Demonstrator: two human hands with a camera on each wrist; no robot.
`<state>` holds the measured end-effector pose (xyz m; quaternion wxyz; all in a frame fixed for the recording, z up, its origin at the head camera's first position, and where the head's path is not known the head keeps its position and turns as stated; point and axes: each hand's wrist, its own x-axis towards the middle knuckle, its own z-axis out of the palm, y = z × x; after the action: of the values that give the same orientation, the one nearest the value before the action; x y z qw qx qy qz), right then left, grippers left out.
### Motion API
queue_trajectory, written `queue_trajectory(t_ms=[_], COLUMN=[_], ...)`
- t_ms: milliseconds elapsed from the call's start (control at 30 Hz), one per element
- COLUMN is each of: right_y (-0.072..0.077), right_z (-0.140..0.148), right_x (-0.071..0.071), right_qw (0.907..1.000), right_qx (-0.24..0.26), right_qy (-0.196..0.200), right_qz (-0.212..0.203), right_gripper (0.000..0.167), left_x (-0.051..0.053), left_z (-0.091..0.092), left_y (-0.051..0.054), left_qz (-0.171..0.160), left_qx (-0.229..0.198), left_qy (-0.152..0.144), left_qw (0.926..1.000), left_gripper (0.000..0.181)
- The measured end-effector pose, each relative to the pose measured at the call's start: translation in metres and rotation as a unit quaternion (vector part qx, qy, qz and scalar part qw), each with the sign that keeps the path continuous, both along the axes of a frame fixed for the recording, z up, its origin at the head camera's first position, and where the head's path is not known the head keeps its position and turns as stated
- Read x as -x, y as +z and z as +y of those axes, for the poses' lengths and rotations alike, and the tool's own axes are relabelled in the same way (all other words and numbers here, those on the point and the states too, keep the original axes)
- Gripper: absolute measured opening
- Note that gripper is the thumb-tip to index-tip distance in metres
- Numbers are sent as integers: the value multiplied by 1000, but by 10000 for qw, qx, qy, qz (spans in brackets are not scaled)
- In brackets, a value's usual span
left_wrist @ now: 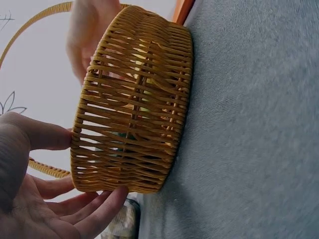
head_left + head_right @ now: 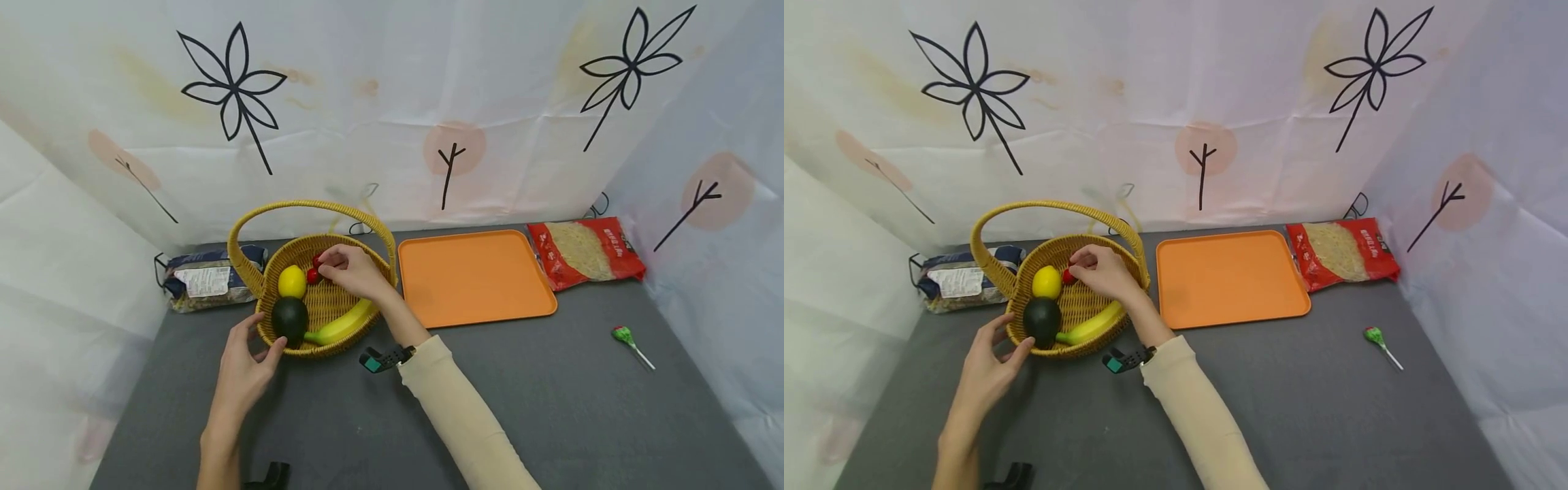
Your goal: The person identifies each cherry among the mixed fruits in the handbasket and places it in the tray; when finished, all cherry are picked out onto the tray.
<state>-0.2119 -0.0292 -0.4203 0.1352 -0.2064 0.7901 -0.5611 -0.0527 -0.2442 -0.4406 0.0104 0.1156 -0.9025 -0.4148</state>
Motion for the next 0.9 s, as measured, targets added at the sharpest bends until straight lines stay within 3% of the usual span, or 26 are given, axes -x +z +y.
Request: queue_trajectory(t_ms=[167,300,567,667,900], right_y=[-16,-26,-30,-29,-28], right_z=[-11,-17,-20,-18,-17], right_x=[9,15,23,23,21], right_qw=[9986,9965,9874,9847,9849], right_qx=[-445,-705,-1305,-1515,-1680], right_qy=[-198,-458,-858,-840,-383], right_qz=[-215,-38,234,204,-174], right_gripper=[27,26,29,30,34], left_x=[-1,-1,-4,-5,-3], left_z=[1,4,5,6,6], left_y=[-4,-7,-8,-8,-8], left_qz=[4,26,192,234,128], left_qx=[-188,-305,-357,-377,-423], left_qy=[78,138,266,286,301], left_qw=[9998,9994,9988,9986,9986], left_gripper=[71,72,69,69,70])
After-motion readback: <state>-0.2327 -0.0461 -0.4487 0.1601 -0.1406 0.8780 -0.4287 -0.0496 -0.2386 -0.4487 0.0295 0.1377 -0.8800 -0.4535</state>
